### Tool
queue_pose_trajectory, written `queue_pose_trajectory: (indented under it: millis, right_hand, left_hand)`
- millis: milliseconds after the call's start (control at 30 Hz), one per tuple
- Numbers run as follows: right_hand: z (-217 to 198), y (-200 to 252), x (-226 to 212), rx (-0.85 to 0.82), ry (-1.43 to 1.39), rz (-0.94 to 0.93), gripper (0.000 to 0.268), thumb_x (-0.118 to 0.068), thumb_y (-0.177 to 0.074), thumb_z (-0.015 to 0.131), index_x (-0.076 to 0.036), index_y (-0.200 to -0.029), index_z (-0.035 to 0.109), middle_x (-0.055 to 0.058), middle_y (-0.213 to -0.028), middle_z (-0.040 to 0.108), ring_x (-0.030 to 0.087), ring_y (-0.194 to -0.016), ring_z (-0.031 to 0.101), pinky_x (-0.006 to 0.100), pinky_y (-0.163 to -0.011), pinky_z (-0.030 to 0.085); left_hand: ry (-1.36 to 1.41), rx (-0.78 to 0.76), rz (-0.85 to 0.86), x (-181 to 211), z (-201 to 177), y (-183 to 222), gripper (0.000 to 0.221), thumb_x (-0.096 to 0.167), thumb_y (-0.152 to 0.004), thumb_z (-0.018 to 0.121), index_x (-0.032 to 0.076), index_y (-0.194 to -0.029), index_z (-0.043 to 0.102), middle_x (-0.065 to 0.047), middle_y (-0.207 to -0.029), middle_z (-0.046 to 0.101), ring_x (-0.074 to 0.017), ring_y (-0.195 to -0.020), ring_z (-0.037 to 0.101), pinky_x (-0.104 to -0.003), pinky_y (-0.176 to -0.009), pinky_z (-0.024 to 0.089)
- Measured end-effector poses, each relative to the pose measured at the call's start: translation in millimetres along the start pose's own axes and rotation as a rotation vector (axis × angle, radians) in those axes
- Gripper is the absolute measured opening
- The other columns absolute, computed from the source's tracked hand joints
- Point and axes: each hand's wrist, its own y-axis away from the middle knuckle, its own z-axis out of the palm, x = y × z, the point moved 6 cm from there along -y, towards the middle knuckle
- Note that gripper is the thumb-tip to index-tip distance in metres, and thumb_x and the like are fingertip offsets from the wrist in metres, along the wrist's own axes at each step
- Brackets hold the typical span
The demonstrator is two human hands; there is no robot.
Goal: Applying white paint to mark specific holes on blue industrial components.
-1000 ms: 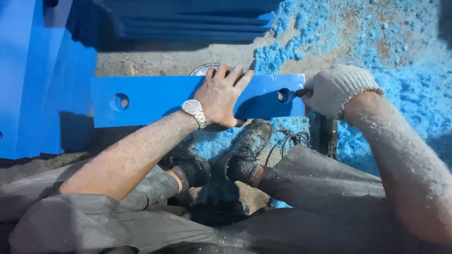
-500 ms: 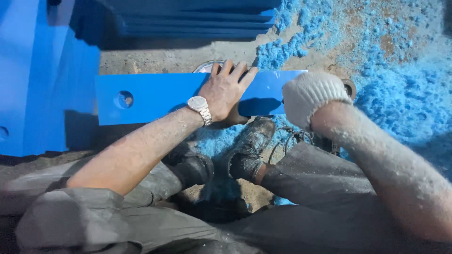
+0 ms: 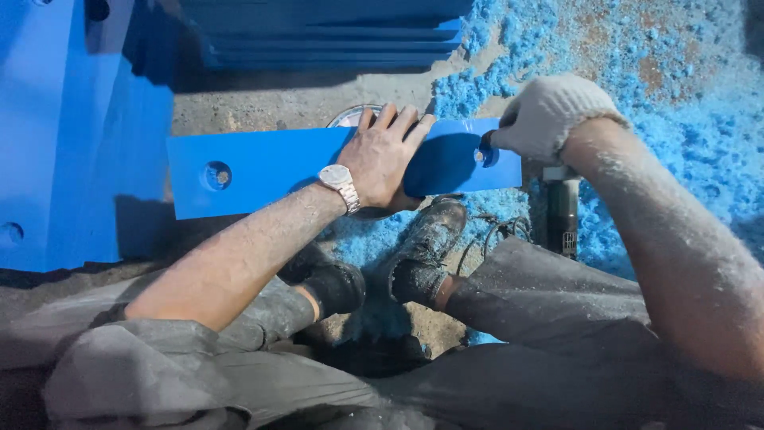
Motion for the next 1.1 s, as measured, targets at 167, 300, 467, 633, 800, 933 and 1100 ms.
queue_pose_trajectory:
  millis: [167, 300, 467, 633, 800, 933, 1100]
  right_hand:
    - [12, -6, 17, -0.021, -0.043, 0.059, 0.053, -0.061, -0.088, 0.070, -0.016, -0.113, 0.083, 0.015, -0.093, 0.080, 0.032, -0.076, 0.077, 0.044, -0.069, 0.062]
    - [14, -7, 21, -0.012, -0.038, 0.045, 0.054, -0.064, -0.087, 0.070, -0.018, -0.112, 0.083, 0.014, -0.094, 0.080, 0.032, -0.077, 0.076, 0.043, -0.070, 0.060]
    - [2, 20, 11, -0.043, 0.046, 0.057, 0.045, -0.058, -0.094, 0.064, -0.022, -0.112, 0.084, 0.011, -0.087, 0.081, 0.029, -0.073, 0.075, 0.043, -0.067, 0.058]
    - [-10, 23, -18, -0.091, 0.155, -0.034, 0.039, -0.051, -0.099, 0.058, -0.022, -0.113, 0.081, 0.009, -0.086, 0.080, 0.026, -0.071, 0.076, 0.041, -0.064, 0.060]
    - [-13, 9, -36, -0.068, 0.301, -0.138, 0.038, -0.045, -0.101, 0.060, -0.017, -0.106, 0.084, 0.011, -0.090, 0.079, 0.026, -0.076, 0.077, 0.042, -0.067, 0.062]
    - [-21, -7, -29, -0.032, 0.260, -0.117, 0.033, -0.047, -0.094, 0.069, -0.020, -0.108, 0.083, 0.013, -0.096, 0.078, 0.031, -0.082, 0.077, 0.046, -0.072, 0.062]
    - [-12, -19, 6, -0.050, 0.099, -0.036, 0.045, -0.056, -0.087, 0.075, -0.020, -0.112, 0.083, 0.014, -0.096, 0.079, 0.033, -0.082, 0.077, 0.046, -0.074, 0.061]
  left_hand:
    - [0.023, 0.021, -0.014, 0, -3, 2, 0.127, 0.067, -0.057, 0.089, 0.000, -0.150, 0.035, -0.022, -0.138, 0.047, -0.0437, -0.127, 0.042, -0.064, -0.106, 0.034]
    - [0.027, 0.034, -0.012, -1, -1, 3, 0.127, 0.066, -0.056, 0.090, 0.001, -0.150, 0.036, -0.022, -0.138, 0.047, -0.0434, -0.128, 0.043, -0.064, -0.107, 0.035]
    - [-0.011, 0.033, -0.012, -2, 4, -1, 0.127, 0.067, -0.057, 0.090, 0.001, -0.151, 0.035, -0.023, -0.137, 0.047, -0.0446, -0.126, 0.044, -0.065, -0.103, 0.036]
    - [-0.017, 0.051, -0.010, -4, 9, -1, 0.129, 0.064, -0.052, 0.093, 0.002, -0.151, 0.037, -0.021, -0.138, 0.047, -0.0424, -0.127, 0.044, -0.062, -0.103, 0.037]
    - [0.007, 0.032, -0.008, 0, 2, 0, 0.129, 0.064, -0.050, 0.094, 0.003, -0.150, 0.038, -0.019, -0.137, 0.046, -0.0407, -0.126, 0.044, -0.060, -0.104, 0.037]
    - [0.012, 0.026, -0.010, -2, 1, 1, 0.130, 0.065, -0.051, 0.093, 0.001, -0.149, 0.036, -0.019, -0.136, 0.046, -0.0396, -0.125, 0.044, -0.058, -0.104, 0.037]
    - [0.024, 0.022, 0.003, 1, -1, 2, 0.130, 0.065, -0.053, 0.092, 0.001, -0.151, 0.035, -0.020, -0.135, 0.047, -0.0401, -0.125, 0.044, -0.058, -0.103, 0.038]
